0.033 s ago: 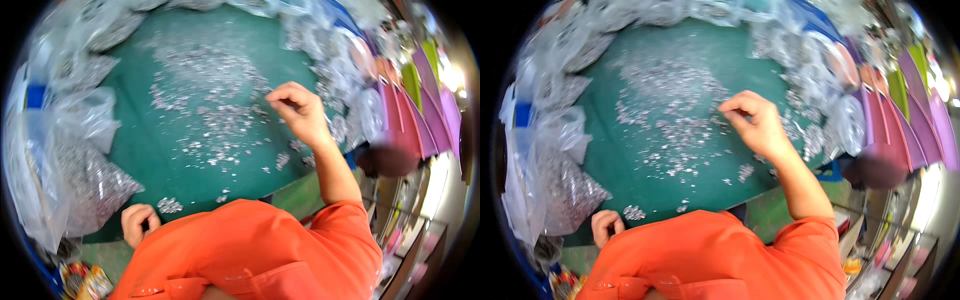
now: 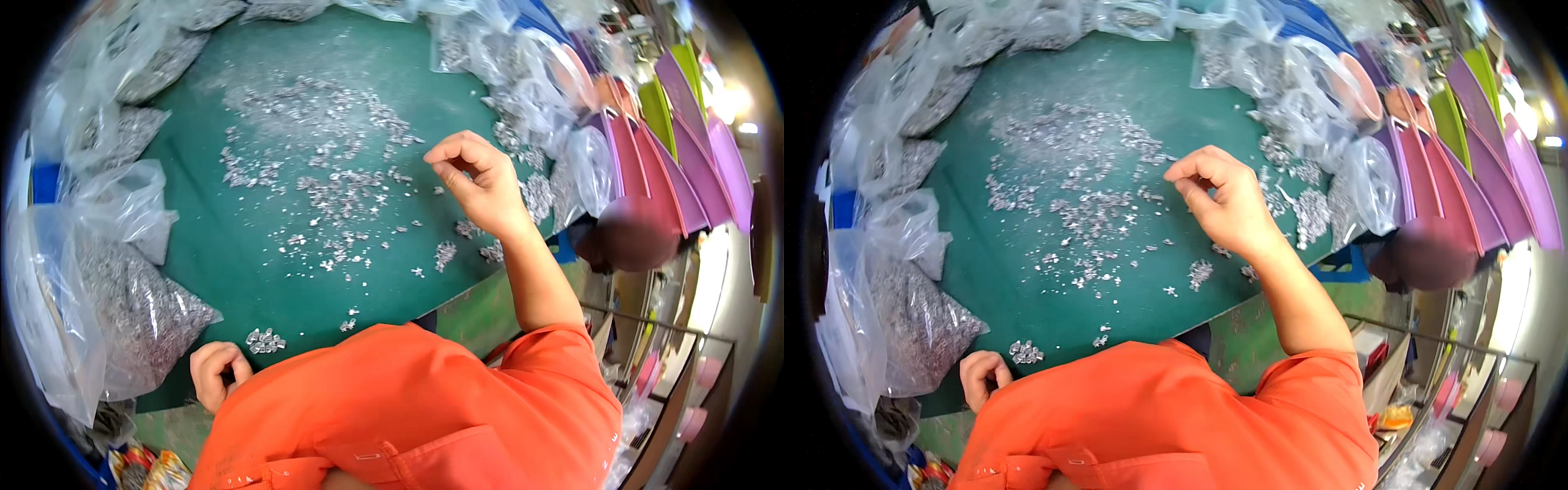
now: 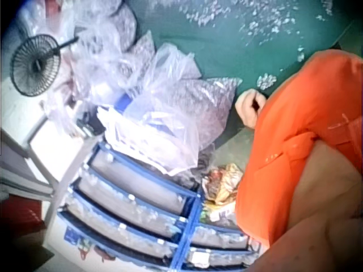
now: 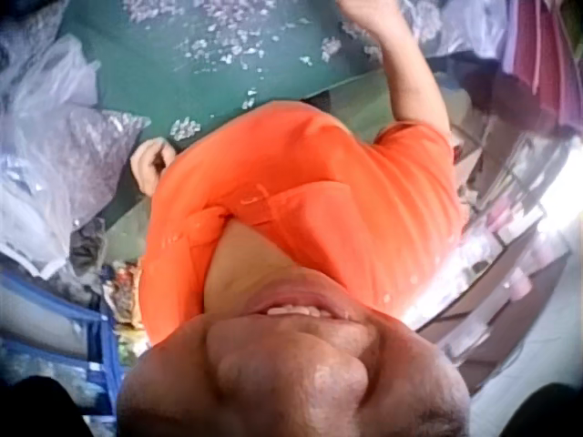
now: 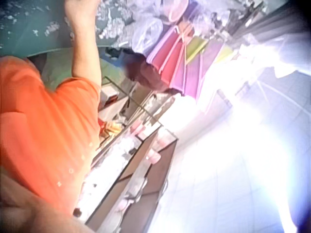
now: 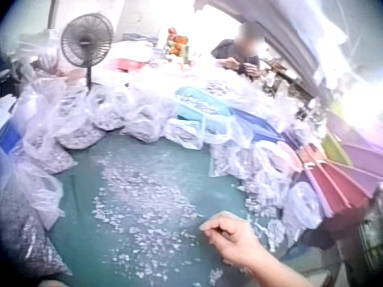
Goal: The person sorts small metal charms by hand on a green surface, picking individual charms from a pile and moving them into different groups.
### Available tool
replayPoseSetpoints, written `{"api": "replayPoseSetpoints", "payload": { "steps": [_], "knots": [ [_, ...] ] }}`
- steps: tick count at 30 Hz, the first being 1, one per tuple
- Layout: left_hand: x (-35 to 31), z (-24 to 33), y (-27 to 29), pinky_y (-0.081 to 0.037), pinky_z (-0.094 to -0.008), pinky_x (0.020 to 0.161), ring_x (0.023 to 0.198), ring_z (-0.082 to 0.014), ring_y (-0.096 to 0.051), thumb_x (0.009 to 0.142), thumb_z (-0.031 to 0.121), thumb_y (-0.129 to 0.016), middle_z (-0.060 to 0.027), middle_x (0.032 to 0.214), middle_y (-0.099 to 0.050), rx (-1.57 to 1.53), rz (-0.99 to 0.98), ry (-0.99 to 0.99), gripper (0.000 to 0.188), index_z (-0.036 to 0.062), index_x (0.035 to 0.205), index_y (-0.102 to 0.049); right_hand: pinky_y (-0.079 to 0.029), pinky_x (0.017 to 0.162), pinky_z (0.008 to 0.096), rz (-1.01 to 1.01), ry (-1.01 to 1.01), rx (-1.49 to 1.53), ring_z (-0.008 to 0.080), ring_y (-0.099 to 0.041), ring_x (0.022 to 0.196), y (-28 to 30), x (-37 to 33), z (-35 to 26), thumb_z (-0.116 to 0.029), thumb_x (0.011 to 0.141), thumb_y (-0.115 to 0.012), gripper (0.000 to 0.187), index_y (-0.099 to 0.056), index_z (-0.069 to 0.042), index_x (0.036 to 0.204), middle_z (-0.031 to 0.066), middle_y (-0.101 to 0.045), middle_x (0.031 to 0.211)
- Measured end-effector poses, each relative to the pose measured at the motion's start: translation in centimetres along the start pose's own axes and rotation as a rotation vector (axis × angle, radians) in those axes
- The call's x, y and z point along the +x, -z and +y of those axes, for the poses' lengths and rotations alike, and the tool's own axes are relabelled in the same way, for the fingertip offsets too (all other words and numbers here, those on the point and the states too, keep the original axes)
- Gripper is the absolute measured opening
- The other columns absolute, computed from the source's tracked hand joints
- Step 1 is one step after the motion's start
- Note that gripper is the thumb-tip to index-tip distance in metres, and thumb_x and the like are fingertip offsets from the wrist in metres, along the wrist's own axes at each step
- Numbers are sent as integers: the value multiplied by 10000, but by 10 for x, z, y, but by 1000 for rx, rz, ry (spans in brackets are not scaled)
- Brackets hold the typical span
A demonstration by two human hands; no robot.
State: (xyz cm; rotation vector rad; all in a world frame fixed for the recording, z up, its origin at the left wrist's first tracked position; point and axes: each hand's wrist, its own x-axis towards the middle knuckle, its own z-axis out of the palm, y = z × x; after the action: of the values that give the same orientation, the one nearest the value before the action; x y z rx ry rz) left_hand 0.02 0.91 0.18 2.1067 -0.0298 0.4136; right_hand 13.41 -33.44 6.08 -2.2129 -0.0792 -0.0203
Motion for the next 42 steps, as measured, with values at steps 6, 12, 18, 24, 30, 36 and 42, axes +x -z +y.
{"api": "replayPoseSetpoints", "payload": {
  "steps": [6, 12, 18, 24, 30, 36, 42],
  "knots": [
    [3, -1, -9, -369, -211, 519, 654, -119, -492, 743, -124, -576, -85, 853, -562, -66, -46, -109, 184, 17, 861, -576, -457, 671, 216, 556, -224, -249, 75, -562, 700, 89, -32, 90, 6, 804, -619, 107, -623, 2, 912, -4, -622, 784],
    [-2, -11, -3, -345, -208, 507, 630, -104, -462, 746, -124, -575, -80, 844, -560, -79, -57, -98, 183, 20, 859, -577, -503, 691, 305, 626, -485, -540, 187, -655, 701, 131, -44, 123, -64, 735, -657, 131, -687, -38, 860, 113, -683, 755],
    [-1, -4, -11, -340, -216, 506, 623, -109, -457, 734, -123, -576, -70, 822, -557, -85, 34, -46, 172, 16, 835, -578, -503, 731, 361, 611, -417, -593, 295, -667, 773, 133, -33, 135, -71, 755, -597, 155, -689, -36, 874, 169, -675, 804],
    [0, 1, -10, -403, -237, 511, 597, -145, -497, 677, -111, -574, -95, 778, -565, -54, 44, -80, 178, 8, 809, -567, -499, 734, 372, 578, -80, -493, 320, -646, 803, 102, -28, 79, -6, 740, -570, 116, -655, -15, 818, 178, -653, 821],
    [-6, 1, -8, -422, -250, 515, 592, -160, -503, 692, -105, -573, -100, 776, -564, 11, 110, -185, 175, 9, 825, -561, -480, 644, 293, 285, 134, -354, 161, -618, 744, 61, 22, 28, -50, 785, -609, 112, -659, -25, 881, 108, -663, 828],
    [-3, -2, -14, -436, -252, 538, 636, -180, -524, 752, -80, -588, -117, 833, -579, 9, 132, -337, 157, -4, 888, -575, -502, 713, 387, 487, 343, -480, 307, -648, 816, 123, 119, 44, -163, 778, -590, 231, -649, -30, 958, 188, -660, 874],
    [-2, 5, -11, -403, -228, 598, 677, -128, -486, 784, -86, -582, -88, 870, -573, 16, 130, -292, 125, -14, 886, -570, -479, 680, 271, 84, 132, -307, 111, -589, 754, 90, 107, -11, -148, 819, -605, 257, -634, -37, 1049, 29, -638, 863]
  ]
}}
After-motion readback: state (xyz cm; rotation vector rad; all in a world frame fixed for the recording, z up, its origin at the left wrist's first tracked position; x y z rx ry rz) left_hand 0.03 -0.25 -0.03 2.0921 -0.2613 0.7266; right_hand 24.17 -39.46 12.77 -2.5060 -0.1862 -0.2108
